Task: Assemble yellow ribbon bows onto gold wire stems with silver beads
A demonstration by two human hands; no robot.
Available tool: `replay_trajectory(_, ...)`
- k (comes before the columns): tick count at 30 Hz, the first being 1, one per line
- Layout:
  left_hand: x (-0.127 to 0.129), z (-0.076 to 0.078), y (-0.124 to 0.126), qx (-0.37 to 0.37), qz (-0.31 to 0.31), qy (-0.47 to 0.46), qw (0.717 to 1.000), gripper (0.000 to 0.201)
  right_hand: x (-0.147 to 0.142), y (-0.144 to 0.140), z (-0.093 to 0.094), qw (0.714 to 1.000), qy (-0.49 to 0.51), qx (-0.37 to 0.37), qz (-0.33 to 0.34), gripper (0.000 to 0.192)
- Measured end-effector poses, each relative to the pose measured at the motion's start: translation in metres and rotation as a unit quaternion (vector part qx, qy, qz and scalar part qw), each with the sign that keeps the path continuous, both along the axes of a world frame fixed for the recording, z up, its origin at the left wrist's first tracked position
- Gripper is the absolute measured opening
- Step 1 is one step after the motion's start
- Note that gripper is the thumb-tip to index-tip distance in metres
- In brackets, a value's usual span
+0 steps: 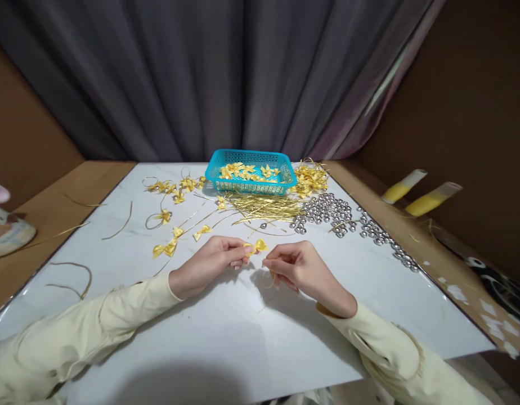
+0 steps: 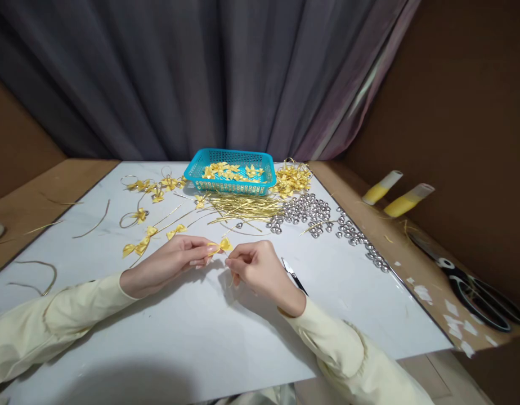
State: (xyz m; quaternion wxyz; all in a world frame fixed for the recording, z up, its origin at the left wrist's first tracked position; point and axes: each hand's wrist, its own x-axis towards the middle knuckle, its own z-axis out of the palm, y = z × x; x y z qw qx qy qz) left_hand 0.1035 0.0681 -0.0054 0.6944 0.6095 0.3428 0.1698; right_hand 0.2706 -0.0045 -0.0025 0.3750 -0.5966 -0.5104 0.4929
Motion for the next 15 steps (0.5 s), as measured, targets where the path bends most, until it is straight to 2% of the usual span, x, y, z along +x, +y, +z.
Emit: replay_trajectory(15,-0.0003,0.0025,-0.0001,0.02,-0.005,0.009,1.0,0.027,-0.0002,-0.0006,0.004,1.0,0.011,-0.004,-0.001,0.018)
